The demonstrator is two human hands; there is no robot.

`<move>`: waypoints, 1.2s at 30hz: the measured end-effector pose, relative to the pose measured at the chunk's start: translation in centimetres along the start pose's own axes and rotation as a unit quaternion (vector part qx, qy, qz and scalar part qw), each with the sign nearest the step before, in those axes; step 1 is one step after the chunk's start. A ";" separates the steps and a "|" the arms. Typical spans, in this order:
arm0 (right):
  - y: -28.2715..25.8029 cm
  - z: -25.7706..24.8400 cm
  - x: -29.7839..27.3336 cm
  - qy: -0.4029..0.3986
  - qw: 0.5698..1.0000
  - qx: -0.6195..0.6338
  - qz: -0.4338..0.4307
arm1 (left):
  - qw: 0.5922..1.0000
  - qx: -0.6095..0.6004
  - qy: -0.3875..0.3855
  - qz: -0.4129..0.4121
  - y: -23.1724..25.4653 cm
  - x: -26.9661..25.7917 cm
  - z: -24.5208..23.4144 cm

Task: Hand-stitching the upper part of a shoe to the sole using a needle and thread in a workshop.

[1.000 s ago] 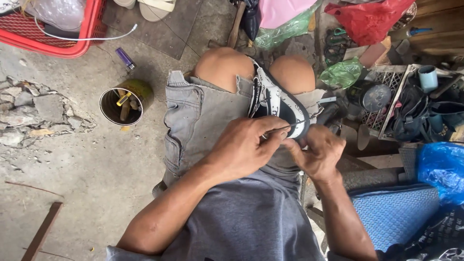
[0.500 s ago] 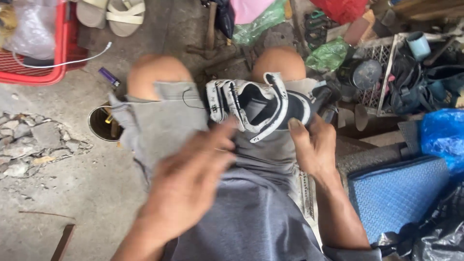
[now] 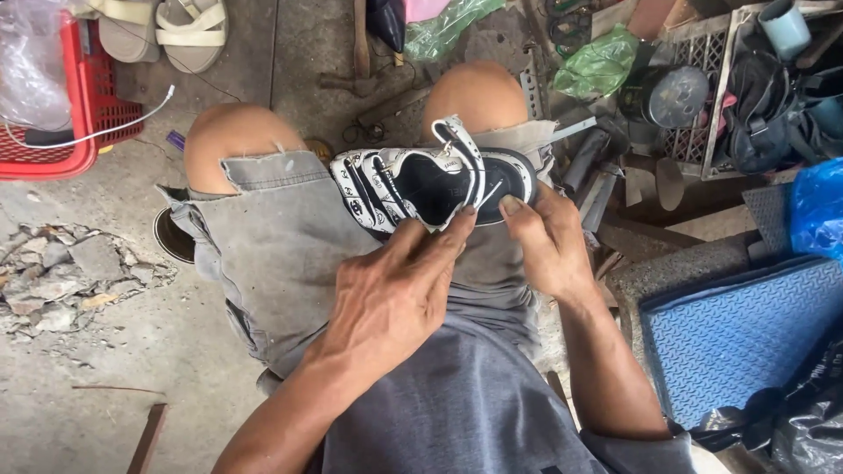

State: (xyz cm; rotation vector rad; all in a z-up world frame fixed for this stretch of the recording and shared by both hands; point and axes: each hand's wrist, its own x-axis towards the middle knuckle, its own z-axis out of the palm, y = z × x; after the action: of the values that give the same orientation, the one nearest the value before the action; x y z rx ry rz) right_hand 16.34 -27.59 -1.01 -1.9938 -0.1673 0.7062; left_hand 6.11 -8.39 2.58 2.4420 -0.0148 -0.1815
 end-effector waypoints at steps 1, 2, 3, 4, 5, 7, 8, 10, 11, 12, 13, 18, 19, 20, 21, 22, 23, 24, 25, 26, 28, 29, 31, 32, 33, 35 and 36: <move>-0.1 0.0 0.1 -0.003 1.000 0.006 -0.002 | 1.000 0.000 0.000 -0.001 0.0 0.1 0.2; -0.1 0.0 0.1 -0.006 1.000 0.012 -0.004 | 1.000 0.000 -0.001 -0.002 -0.1 0.2 0.4; -0.1 0.0 0.1 -0.008 1.000 0.012 -0.003 | 1.000 0.000 -0.002 -0.004 0.0 0.3 0.3; -0.1 0.0 0.2 -0.009 1.000 0.014 -0.013 | 1.000 -0.008 0.007 -0.004 0.0 0.4 0.3; -0.1 0.0 0.2 -0.010 1.000 0.015 -0.023 | 1.000 -0.016 0.015 -0.004 0.0 0.5 0.2; 0.3 0.2 0.3 -0.013 0.999 0.013 -0.027 | 0.999 -0.020 0.027 -0.001 0.0 0.6 0.0; 0.4 0.2 0.3 -0.016 0.999 0.011 -0.032 | 0.999 -0.026 0.040 0.003 0.1 0.7 -0.1; 0.3 0.1 0.3 -0.014 0.999 0.010 -0.030 | 0.999 -0.027 0.044 0.003 0.2 0.9 -0.1; 0.2 0.1 0.3 -0.014 0.999 0.009 -0.028 | 0.998 -0.028 0.049 0.001 0.2 0.9 -0.2; 0.3 0.1 0.3 -0.014 0.999 0.009 -0.028 | 0.998 -0.028 0.048 0.001 0.2 1.0 -0.1; 0.3 0.1 0.3 -0.015 1.000 0.003 -0.026 | 0.999 -0.032 0.040 -0.001 0.1 1.0 0.0; -0.4 -0.1 0.3 -0.016 0.999 -0.028 -0.018 | 0.999 -0.021 0.035 0.001 0.3 1.0 -0.3; -0.3 -0.1 0.3 -0.017 0.999 -0.041 -0.023 | 0.999 -0.031 0.037 -0.001 0.2 1.0 -0.2; -0.2 -0.1 0.2 -0.017 0.998 -0.054 -0.028 | 0.998 -0.042 0.038 -0.002 0.2 0.9 -0.1; -0.1 -0.1 0.3 -0.017 0.998 -0.052 -0.028 | 0.998 -0.041 0.037 -0.002 0.1 0.9 -0.2; 0.0 -0.1 0.2 -0.017 0.998 -0.052 -0.025 | 0.998 -0.043 0.038 -0.001 0.2 0.9 -0.2; 0.1 -0.2 0.2 -0.016 0.998 -0.052 -0.022 | 0.998 -0.044 0.038 0.001 0.2 0.9 -0.2; -0.2 -0.2 0.1 -0.016 0.998 -0.052 -0.021 | 0.998 -0.044 0.038 0.002 0.2 0.9 -0.2; -0.5 -0.3 0.1 -0.021 0.998 -0.060 0.001 | 0.998 -0.045 0.034 -0.005 0.3 0.9 -0.2; -0.8 -0.4 0.1 -0.026 0.997 -0.068 0.023 | 0.998 -0.045 0.030 -0.011 0.3 0.9 -0.2; -0.1 -0.4 -0.1 -0.034 0.993 -0.115 0.017 | 0.998 -0.058 0.002 -0.013 0.0 0.9 -0.8; 0.3 -0.4 -0.1 -0.043 0.986 -0.162 0.010 | 0.997 -0.072 -0.026 -0.017 -0.2 0.9 -1.1; -2.5 0.1 -0.6 -0.012 0.974 -0.223 -0.037 | 0.994 -0.108 -0.027 0.007 -1.6 0.8 -2.5; -4.0 0.6 -0.8 0.019 0.955 -0.283 -0.081 | 0.989 -0.145 -0.030 0.029 -2.3 0.8 -3.5; -4.2 1.5 -0.8 0.019 0.959 -0.272 -0.084 | 0.990 -0.134 -0.034 0.026 -3.0 0.4 -4.4; -4.8 3.5 -0.6 0.074 0.901 -0.396 -0.160 | 0.989 -0.145 -0.036 0.007 -4.6 0.0 -6.7; -4.9 4.1 -0.6 0.079 0.908 -0.381 -0.157 | 0.990 -0.130 -0.047 0.007 -5.5 -0.2 -6.6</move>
State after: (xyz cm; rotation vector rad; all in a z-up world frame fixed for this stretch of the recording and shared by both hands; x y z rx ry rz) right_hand 14.45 -22.24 1.96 -2.6601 -0.7432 0.2712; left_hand 6.61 0.00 4.13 2.1710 -0.0461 -0.2754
